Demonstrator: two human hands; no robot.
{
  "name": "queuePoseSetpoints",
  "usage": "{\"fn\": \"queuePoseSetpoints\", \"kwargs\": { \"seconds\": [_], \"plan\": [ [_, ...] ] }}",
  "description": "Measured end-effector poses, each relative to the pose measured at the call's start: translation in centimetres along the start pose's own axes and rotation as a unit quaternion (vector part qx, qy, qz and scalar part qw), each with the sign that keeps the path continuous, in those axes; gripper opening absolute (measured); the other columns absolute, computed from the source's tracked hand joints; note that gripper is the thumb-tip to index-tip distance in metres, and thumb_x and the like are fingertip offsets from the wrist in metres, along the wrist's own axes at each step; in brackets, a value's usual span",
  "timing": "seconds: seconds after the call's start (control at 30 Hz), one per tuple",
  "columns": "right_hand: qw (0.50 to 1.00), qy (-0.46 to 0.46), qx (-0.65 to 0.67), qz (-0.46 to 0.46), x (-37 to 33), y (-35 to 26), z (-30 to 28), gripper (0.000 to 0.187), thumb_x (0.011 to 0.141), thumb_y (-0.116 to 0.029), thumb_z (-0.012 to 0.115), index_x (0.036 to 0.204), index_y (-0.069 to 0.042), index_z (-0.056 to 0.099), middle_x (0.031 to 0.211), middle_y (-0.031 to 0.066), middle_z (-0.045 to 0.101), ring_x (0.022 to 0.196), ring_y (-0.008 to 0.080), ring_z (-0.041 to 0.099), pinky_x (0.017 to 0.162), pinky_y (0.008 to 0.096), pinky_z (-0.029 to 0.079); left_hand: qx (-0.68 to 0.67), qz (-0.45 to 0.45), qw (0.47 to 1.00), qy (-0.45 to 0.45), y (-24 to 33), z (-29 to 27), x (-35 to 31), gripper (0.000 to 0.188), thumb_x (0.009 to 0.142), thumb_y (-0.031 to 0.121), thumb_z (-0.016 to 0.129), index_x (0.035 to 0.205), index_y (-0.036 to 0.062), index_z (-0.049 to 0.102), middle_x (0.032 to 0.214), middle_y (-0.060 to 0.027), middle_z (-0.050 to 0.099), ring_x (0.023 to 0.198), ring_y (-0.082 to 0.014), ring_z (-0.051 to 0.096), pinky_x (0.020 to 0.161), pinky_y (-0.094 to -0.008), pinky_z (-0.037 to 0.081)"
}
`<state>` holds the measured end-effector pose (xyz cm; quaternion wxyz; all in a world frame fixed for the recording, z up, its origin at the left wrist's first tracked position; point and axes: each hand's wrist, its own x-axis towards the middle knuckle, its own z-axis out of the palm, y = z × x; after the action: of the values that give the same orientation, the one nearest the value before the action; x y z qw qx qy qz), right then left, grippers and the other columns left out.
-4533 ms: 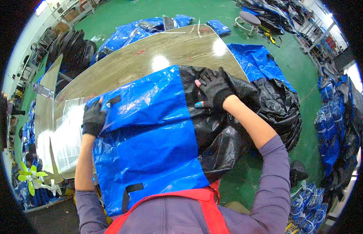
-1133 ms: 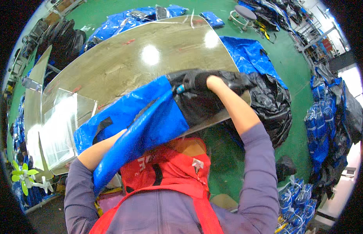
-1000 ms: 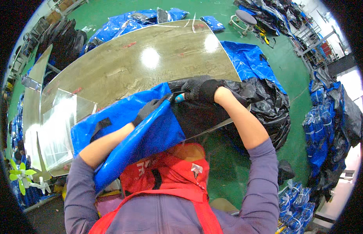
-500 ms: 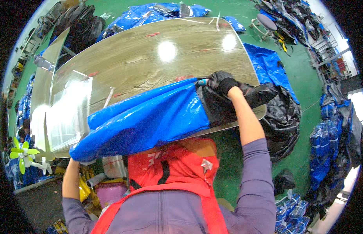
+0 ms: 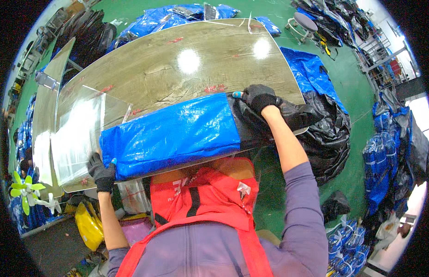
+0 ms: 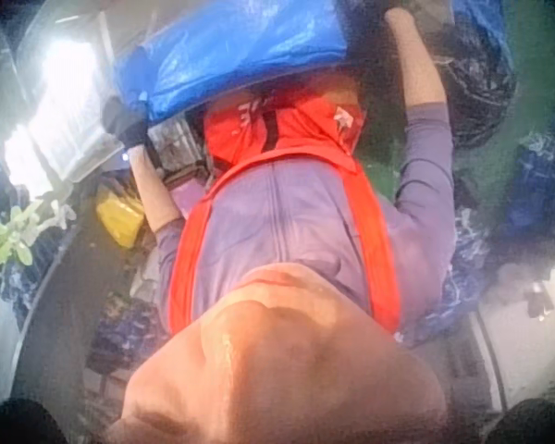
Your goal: The person folds blue and black tarps on a table, places each folded tarp into a clear plastic bag, and sets the bag aside. The process is repeated for multiple tarps throughout the clip.
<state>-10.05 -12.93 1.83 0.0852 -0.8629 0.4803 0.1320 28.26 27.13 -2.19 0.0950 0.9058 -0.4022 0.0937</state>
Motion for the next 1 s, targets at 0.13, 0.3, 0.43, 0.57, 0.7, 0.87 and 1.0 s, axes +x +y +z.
{"fn": "queuePoseSetpoints", "kwargs": {
  "seconds": [0.13,0.3,0.43,0.57,0.7,0.87,1.0],
  "plan": [
    [1.0,-0.003,0.001,0.018,0.5,0.0,0.6,0.064,0.086,-0.067,0.041,0.095,-0.013,0.073,0.098,0.0178,0.068,0.094,0.0363,0.065,0.084,0.0465,0.049,-0.093,0.209,0.968,-0.1,1.7,-0.4,1.0,0.054,0.082,-0.004,0.042,0.133,0.0111,0.055,0.132,-0.0218,0.053,0.127,-0.037,0.047,0.112,-0.0434,0.031],
    [0.999,-0.023,0.001,0.023,1.1,-1.0,0.1,0.063,0.086,-0.065,0.045,0.098,-0.01,0.072,0.1,0.0189,0.068,0.096,0.0363,0.066,0.084,0.0453,0.051,0.154,0.193,0.952,-0.184,13.0,-6.5,5.9,0.034,0.08,0.022,0.055,0.107,0.005,0.065,0.101,-0.0169,0.066,0.094,-0.0355,0.06,0.084,-0.0429,0.045],
    [1.0,0.005,0.004,0.02,-1.6,-1.8,-1.5,0.052,0.088,-0.054,0.049,0.102,-0.009,0.071,0.098,0.0202,0.068,0.093,0.0373,0.066,0.081,0.0453,0.051,-0.218,0.424,0.876,-0.067,28.9,-3.2,4.3,0.07,0.081,0.05,0.055,0.14,0.0151,0.043,0.142,-0.0218,0.041,0.132,-0.0392,0.037,0.11,-0.0574,0.02],
    [0.976,0.182,-0.043,-0.113,-5.8,1.9,-1.9,0.05,0.084,-0.042,0.058,0.125,-0.014,0.055,0.11,0.0178,0.062,0.105,0.0356,0.058,0.093,0.0468,0.044,-0.117,0.461,0.861,-0.181,32.5,2.9,2.2,0.086,0.075,0.071,0.051,0.145,0.0242,0.038,0.155,-0.0192,0.02,0.143,-0.042,0.014,0.108,-0.0685,0.0],
    [0.986,0.135,0.1,-0.01,-6.1,7.5,0.5,0.053,0.09,-0.047,0.053,0.134,-0.019,0.05,0.136,0.0192,0.048,0.125,0.0356,0.047,0.105,0.0463,0.036,-0.156,0.51,0.843,-0.077,32.2,5.4,1.8,0.084,0.078,0.069,0.05,0.144,0.0177,0.038,0.153,-0.021,0.024,0.143,-0.0425,0.015,0.109,-0.0665,0.0],
    [0.97,0.241,0.02,-0.017,-5.7,8.6,4.3,0.059,0.089,-0.053,0.052,0.138,-0.021,0.046,0.139,0.0185,0.046,0.129,0.0398,0.041,0.108,0.0472,0.032,-0.243,0.515,0.819,-0.072,36.9,5.4,1.7,0.095,0.078,0.066,0.054,0.141,-0.0019,0.034,0.146,-0.0294,0.031,0.139,-0.0429,0.025,0.113,-0.0572,0.009],
    [0.709,0.637,0.282,0.114,-11.0,7.0,5.9,0.059,0.084,-0.024,0.069,0.135,-0.006,0.045,0.134,0.0199,0.05,0.126,0.0335,0.046,0.106,0.0528,0.033,-0.207,0.489,0.838,-0.123,38.4,5.2,2.1,0.097,0.077,0.066,0.056,0.141,-0.0027,0.033,0.146,-0.0278,0.032,0.139,-0.0419,0.024,0.113,-0.0583,0.01]
  ]
}}
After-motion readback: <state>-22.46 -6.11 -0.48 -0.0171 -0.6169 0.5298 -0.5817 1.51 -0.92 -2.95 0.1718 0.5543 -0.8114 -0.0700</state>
